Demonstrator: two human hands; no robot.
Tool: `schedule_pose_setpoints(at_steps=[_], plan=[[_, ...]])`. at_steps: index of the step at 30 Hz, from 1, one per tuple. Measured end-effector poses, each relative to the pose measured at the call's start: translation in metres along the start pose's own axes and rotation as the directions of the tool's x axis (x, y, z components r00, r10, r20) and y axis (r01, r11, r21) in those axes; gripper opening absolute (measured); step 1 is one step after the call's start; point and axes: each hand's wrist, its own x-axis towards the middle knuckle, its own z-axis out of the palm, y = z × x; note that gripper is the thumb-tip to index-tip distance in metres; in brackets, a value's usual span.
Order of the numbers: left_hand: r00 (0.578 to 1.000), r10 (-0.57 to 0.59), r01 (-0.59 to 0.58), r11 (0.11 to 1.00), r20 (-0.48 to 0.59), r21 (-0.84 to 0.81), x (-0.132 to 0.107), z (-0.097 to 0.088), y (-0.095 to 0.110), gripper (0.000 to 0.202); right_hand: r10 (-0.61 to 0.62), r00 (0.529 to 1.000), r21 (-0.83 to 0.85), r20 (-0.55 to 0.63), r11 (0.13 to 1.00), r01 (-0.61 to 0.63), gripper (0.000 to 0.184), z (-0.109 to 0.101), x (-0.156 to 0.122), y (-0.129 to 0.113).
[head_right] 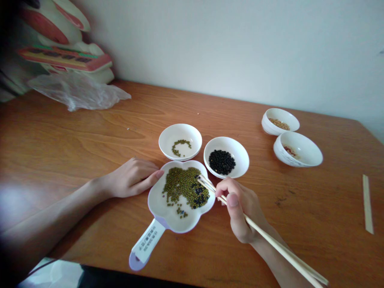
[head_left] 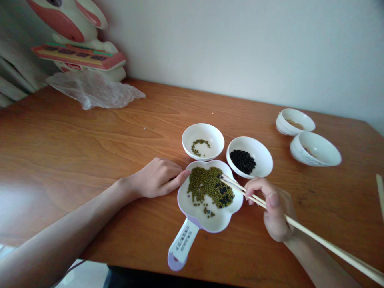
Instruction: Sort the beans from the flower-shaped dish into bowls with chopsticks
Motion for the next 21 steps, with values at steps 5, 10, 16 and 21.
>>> schedule_pose_setpoints(at_steps=[5,10,16,21], plan=[[0.999,-0.023,0.023,1.0,0.03,-0.011,-0.0001,0.0,0.0003,0.048,-0.012,1.0,0.002,0.013,1.0,0.012,0.048,0.0022,0.0009,-0.0024],[0.999,-0.021,0.021,1.0,0.034,-0.017,0.0003,0.0004,0.0003,0.048,-0.061,0.997,0.023,-0.045,0.998,0.062,0.043,0.0026,0.0026,-0.0017],[0.999,-0.017,0.018,1.0,0.03,-0.022,-0.0006,0.0003,0.0009,0.048,-0.145,0.983,0.055,-0.114,0.987,0.152,0.047,0.0035,0.0025,0.0004],[0.999,-0.015,0.016,1.0,0.033,-0.025,-0.0001,-0.0004,0.0014,0.047,-0.354,0.898,0.002,-0.262,0.93,0.367,0.052,-0.0026,-0.0024,0.0049]])
